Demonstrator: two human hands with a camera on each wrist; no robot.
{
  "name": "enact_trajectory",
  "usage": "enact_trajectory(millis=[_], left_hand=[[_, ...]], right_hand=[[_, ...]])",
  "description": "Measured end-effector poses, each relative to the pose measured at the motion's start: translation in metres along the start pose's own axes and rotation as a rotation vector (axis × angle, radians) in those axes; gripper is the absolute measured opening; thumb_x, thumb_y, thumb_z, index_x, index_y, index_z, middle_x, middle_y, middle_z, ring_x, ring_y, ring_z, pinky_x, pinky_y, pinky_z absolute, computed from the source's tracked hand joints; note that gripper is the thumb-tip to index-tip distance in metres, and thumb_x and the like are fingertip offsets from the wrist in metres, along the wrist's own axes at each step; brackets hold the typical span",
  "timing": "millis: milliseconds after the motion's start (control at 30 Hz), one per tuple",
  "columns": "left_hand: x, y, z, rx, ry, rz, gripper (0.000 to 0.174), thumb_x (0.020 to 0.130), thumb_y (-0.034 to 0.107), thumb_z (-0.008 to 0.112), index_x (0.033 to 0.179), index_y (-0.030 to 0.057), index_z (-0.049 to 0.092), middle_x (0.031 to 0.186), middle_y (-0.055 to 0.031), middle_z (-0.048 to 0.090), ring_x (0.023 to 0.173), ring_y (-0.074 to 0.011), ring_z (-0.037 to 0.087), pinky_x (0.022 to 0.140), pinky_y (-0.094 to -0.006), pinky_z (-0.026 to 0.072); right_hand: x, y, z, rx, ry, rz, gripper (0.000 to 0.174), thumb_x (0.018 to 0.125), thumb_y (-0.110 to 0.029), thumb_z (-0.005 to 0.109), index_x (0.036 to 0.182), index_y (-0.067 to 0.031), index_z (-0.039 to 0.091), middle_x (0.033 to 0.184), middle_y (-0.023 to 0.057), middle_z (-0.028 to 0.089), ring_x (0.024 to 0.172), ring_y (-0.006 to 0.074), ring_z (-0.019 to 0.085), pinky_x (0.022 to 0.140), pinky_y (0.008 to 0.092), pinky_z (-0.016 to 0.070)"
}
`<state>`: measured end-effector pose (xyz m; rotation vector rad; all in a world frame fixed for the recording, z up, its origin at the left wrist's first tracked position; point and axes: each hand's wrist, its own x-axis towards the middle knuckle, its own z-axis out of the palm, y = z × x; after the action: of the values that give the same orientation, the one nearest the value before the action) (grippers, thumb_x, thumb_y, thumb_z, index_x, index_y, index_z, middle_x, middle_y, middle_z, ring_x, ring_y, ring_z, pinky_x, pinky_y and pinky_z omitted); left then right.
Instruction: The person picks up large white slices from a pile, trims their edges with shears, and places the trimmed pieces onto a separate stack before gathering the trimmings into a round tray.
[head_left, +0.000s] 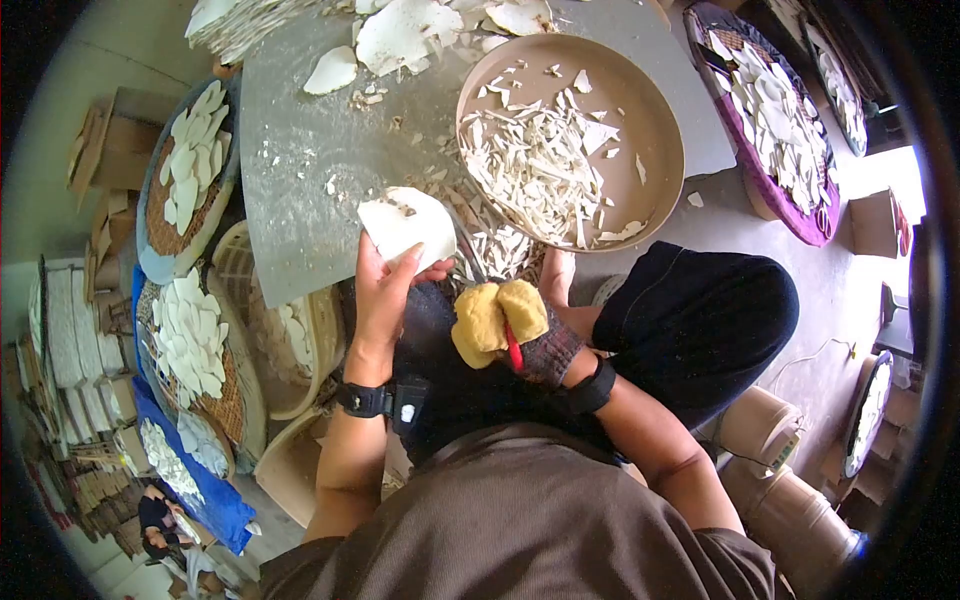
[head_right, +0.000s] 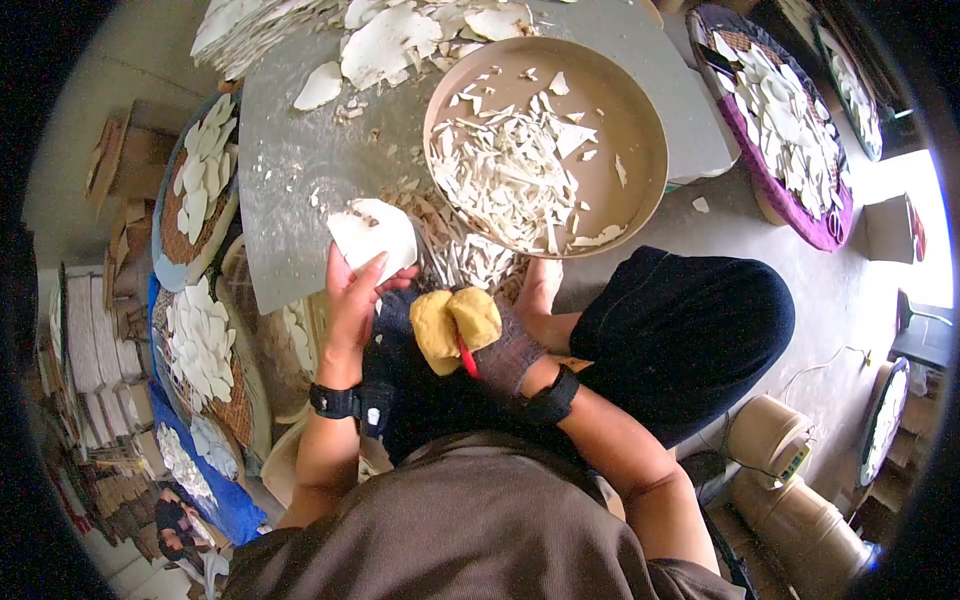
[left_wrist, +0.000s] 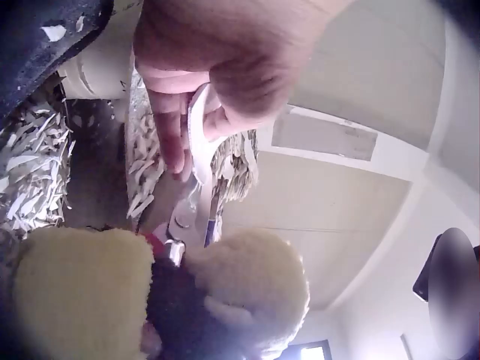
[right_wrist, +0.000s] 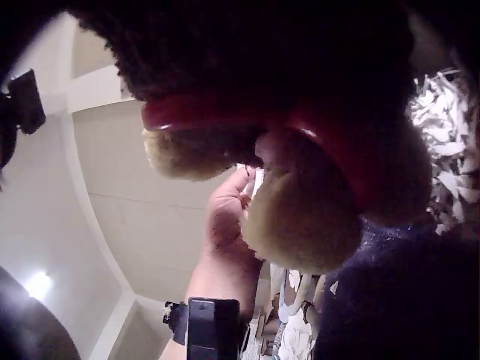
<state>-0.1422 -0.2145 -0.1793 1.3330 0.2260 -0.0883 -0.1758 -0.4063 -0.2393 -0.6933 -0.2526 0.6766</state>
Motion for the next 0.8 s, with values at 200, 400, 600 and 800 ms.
enact_trajectory(millis=[200,400,600,800], left_hand=[[0.003,0.012,-0.016,-0.001,-0.122,-0.196,0.049,0.085,0.008,0.057,0.128,0.0038,0.034,0.102,-0.0135,0.061,0.075,-0.02,0.065,0.065,-0.0276,0.0548],[0.004,-0.004,-0.011,-0.225,0.199,-0.072,0.052,0.084,0.004,0.058,0.132,0.0051,0.036,0.1,-0.0123,0.063,0.081,-0.0175,0.064,0.066,-0.0282,0.0559],[0.01,0.001,-0.018,-0.217,0.182,-0.076,0.05,0.084,0.003,0.058,0.131,0.004,0.041,0.099,-0.0131,0.064,0.079,-0.0197,0.065,0.061,-0.0279,0.0563],[0.018,0.015,-0.028,-0.097,0.085,-0.137,0.05,0.083,0.003,0.058,0.13,0.0035,0.041,0.093,-0.0147,0.065,0.072,-0.023,0.067,0.056,-0.0272,0.0557]], right_hand=[[0.032,-0.023,0.001,1.081,-0.33,0.16,0.045,0.097,-0.029,0.035,0.124,0.0059,0.043,0.124,0.0201,0.05,0.112,0.0253,0.053,0.1,0.0353,0.0394],[0.005,0.012,-0.028,0.215,0.006,0.33,0.06,0.089,-0.045,0.044,0.121,0.005,0.045,0.117,0.0206,0.054,0.106,0.0275,0.056,0.097,0.0385,0.0414],[0.006,-0.005,-0.001,-0.373,0.128,0.326,0.095,0.073,-0.076,0.043,0.122,0.0054,0.044,0.117,0.0243,0.052,0.106,0.0327,0.056,0.1,0.0413,0.0387],[0.025,-0.02,0.02,0.025,0.012,0.028,0.028,0.095,-0.021,0.044,0.108,0.0012,0.055,0.106,0.0129,0.062,0.098,0.0199,0.06,0.084,0.0315,0.0474]])
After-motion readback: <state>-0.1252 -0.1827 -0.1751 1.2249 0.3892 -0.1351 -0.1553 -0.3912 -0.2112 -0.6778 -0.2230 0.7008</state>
